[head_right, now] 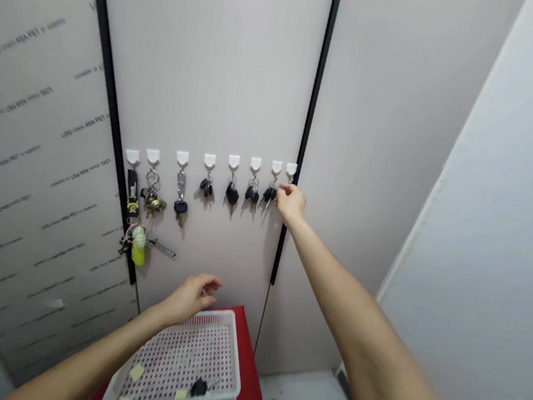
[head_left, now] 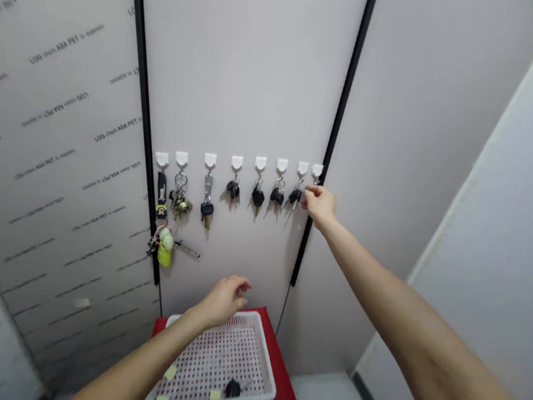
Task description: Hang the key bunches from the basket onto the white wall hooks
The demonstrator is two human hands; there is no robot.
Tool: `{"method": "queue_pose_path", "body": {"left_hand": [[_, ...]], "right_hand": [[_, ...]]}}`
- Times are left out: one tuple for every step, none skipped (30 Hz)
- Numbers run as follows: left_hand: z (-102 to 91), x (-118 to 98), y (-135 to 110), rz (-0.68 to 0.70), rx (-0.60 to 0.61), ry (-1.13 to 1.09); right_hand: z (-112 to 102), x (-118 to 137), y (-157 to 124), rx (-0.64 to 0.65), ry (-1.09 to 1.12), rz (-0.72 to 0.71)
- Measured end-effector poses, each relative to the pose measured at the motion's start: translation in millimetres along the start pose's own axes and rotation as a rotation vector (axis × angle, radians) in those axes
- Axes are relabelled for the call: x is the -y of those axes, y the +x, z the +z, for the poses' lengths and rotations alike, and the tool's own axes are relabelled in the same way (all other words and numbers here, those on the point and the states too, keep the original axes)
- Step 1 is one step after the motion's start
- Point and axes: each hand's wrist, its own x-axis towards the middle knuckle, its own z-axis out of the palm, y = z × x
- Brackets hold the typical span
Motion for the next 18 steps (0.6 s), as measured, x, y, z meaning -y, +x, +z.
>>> {"method": "queue_pose_path", "body": {"left_hand": [[9.2, 8.2, -10.3, -0.022, 0.059, 0.002], [19.4, 15.5, -21.0, -0.045, 0.128, 0.007], [30.0, 21.8, -31.6, -0.068, 0.203, 0.016], [40.7, 26.9, -41.5, -0.083, 0.277, 0.024], [50.6, 30.7, -50.0, -0.090, 0.340, 0.031], [59.4, 33.5, -56.9, -0.090, 0.387, 0.034], [66.7, 35.5, -62.0, -0.089, 0.423, 0.033], [72.1, 36.7, -65.3, -0.090, 0.449, 0.026], [75.8, 37.5, -66.9, -0.097, 0.470, 0.016], [77.9, 38.1, -67.3, -0.112, 0.492, 0.005], [78.7, 38.7, -66.8, -0.135, 0.514, -0.004], [78.6, 39.4, -65.8, -0.162, 0.528, -0.017], [78.0, 40.5, -64.5, -0.195, 0.528, -0.036], [77.0, 42.0, -63.2, -0.237, 0.513, -0.061], [75.8, 44.0, -61.9, -0.285, 0.485, -0.091], [74.4, 46.1, -60.8, -0.331, 0.447, -0.128], [72.7, 48.3, -59.9, -0.370, 0.404, -0.172], [70.5, 50.3, -59.0, -0.398, 0.362, -0.222]], "right_hand": [[-1.0, -6.3, -8.2, -0.021, -0.037, -0.043], [-1.6, -13.3, -19.8, -0.023, -0.083, -0.090], [-1.7, -21.1, -34.9, 0.016, -0.134, -0.131], [-1.5, -29.1, -53.5, 0.115, -0.187, -0.157], [-1.2, -37.2, -75.4, 0.271, -0.236, -0.174], [-1.0, -45.1, -99.5, 0.473, -0.287, -0.189], [-1.0, -52.5, -124.8, 0.705, -0.335, -0.206], [-1.2, -59.5, -150.0, 0.930, -0.382, -0.235], [-1.5, -66.1, -173.8, 1.125, -0.440, -0.277], [-1.7, -72.5, -195.1, 1.275, -0.491, -0.325], [-1.7, -78.7, -213.2, 1.366, -0.550, -0.381], [-1.4, -84.6, -227.6, 1.417, -0.614, -0.436], [-0.7, -90.0, -238.3, 1.436, -0.670, -0.484], [0.3, -94.9, -245.6, 1.436, -0.716, -0.515], [1.4, -99.2, -250.0, 1.435, -0.740, -0.526], [2.7, -102.7, -252.2, 1.432, -0.739, -0.513], [4.0, -105.3, -252.6, 1.424, -0.718, -0.479], [5.3, -107.2, -251.9, 1.409, -0.681, -0.432]]}}
